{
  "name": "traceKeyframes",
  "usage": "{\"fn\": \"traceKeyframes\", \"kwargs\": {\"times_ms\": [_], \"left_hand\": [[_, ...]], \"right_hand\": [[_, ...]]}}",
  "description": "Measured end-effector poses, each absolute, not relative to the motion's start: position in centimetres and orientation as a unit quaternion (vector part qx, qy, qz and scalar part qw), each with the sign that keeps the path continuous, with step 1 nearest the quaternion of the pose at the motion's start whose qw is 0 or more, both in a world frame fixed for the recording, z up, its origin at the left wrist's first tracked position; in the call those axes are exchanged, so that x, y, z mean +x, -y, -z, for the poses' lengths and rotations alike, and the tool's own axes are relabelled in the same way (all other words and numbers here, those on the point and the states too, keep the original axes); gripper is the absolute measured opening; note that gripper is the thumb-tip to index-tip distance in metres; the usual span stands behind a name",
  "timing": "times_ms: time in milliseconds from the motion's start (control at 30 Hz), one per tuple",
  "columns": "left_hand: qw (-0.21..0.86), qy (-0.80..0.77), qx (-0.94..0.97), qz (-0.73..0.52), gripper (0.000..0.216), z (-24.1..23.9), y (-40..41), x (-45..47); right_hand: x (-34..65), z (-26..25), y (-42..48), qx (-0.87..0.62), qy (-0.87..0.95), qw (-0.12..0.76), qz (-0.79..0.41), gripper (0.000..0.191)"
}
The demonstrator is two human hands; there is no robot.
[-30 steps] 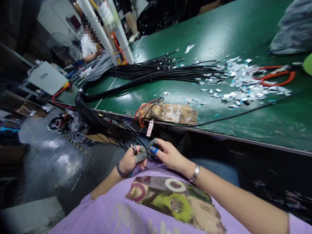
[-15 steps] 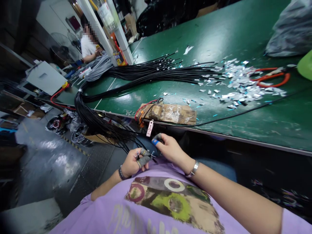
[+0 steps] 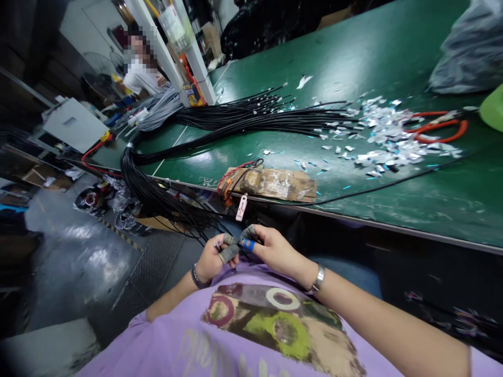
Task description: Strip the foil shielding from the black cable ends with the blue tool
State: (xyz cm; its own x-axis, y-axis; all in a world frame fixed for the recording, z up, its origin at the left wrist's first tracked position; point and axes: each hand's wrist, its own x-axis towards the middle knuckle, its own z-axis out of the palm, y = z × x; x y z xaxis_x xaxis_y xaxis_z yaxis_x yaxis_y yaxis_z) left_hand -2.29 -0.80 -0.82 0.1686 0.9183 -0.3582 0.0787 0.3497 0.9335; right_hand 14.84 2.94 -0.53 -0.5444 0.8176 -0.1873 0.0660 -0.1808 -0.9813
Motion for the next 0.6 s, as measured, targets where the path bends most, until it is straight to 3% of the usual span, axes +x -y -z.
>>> {"fn": "traceKeyframes", "kwargs": {"times_ms": [200, 367, 467, 600], "left_hand": [[0.746, -0.434, 0.459, -0.211, 0.059, 0.9, -0.9, -3.8], [0.795, -0.361, 0.481, -0.083, 0.055, 0.7, -3.1, -4.1], [0.791, -0.351, 0.499, -0.052, 0.055, 0.5, -4.2, -3.7], [0.699, -0.387, 0.588, -0.127, 0.053, -0.3, -4.7, -2.5]], "right_hand": [[15.1, 0.8, -3.0, -0.318, 0.539, 0.277, -0.729, 0.045], [15.8, 0.1, -3.4, -0.277, 0.589, 0.269, -0.710, 0.039], [16.4, -0.1, -3.7, -0.283, 0.594, 0.275, -0.701, 0.038], [17.3, 0.0, -3.7, -0.335, 0.547, 0.319, -0.698, 0.037]]}}
